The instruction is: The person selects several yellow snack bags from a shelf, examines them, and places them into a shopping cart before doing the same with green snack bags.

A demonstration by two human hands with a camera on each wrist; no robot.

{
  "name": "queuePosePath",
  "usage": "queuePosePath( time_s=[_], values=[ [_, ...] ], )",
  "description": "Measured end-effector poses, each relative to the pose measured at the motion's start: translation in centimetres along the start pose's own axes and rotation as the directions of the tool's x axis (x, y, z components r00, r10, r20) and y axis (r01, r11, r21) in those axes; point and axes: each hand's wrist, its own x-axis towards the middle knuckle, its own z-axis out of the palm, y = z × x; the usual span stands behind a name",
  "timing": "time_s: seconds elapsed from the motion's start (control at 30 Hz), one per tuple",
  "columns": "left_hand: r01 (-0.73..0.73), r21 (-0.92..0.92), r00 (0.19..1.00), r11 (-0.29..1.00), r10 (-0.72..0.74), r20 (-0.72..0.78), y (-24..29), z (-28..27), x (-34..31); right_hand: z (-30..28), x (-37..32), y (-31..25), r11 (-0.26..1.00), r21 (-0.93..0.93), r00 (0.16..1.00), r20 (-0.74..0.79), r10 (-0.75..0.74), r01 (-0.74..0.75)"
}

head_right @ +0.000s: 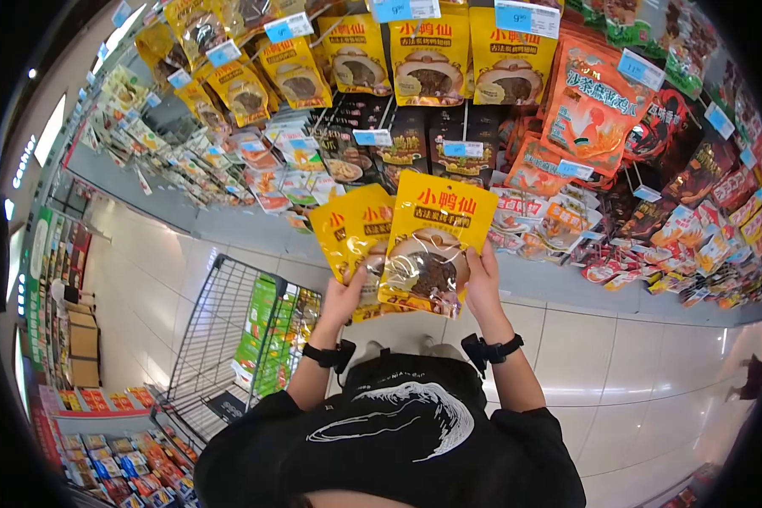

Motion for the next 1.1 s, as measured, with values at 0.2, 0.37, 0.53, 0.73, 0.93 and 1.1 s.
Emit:
queuePosePath(
  time_s=[0.2, 0.37, 0.53, 0.73, 0.93, 1.1],
  values=[
    [0.002, 0.035, 1.0, 0.999, -0.003, 0.016, -1.2, -1.4, -1.0, 0.9, 0.3, 2.5, 0.993, 0.115, 0.999, -0.028, -0.021, 0.024],
    [0.169, -0.113, 0.977, 0.979, -0.181, -0.115, -3.2, -4.5, -3.0, 1.2, 0.8, 5.3, 0.987, 0.162, 1.0, -0.013, 0.018, -0.016],
    [0.214, -0.238, 0.947, 0.947, -0.261, -0.185, -5.0, -6.6, -3.6, 1.7, 0.6, 5.3, 0.992, 0.122, 1.0, -0.001, -0.022, 0.022],
    [0.164, -0.222, 0.955, 0.961, -0.212, -0.21, -3.4, -6.5, -3.9, 2.1, 0.4, 4.2, 0.993, 0.085, 0.996, 0.024, -0.08, 0.078],
    [0.095, -0.164, 0.97, 0.982, -0.128, -0.204, -3.1, -6.1, -4.0, 2.8, 0.8, 2.6, 0.984, 0.124, 0.992, 0.009, -0.127, 0.125],
    [0.154, -0.215, 0.964, 0.964, -0.195, -0.182, -3.7, -5.8, -4.2, 3.0, 0.4, 1.2, 0.984, 0.099, 0.986, 0.064, -0.152, 0.145]
  ],
)
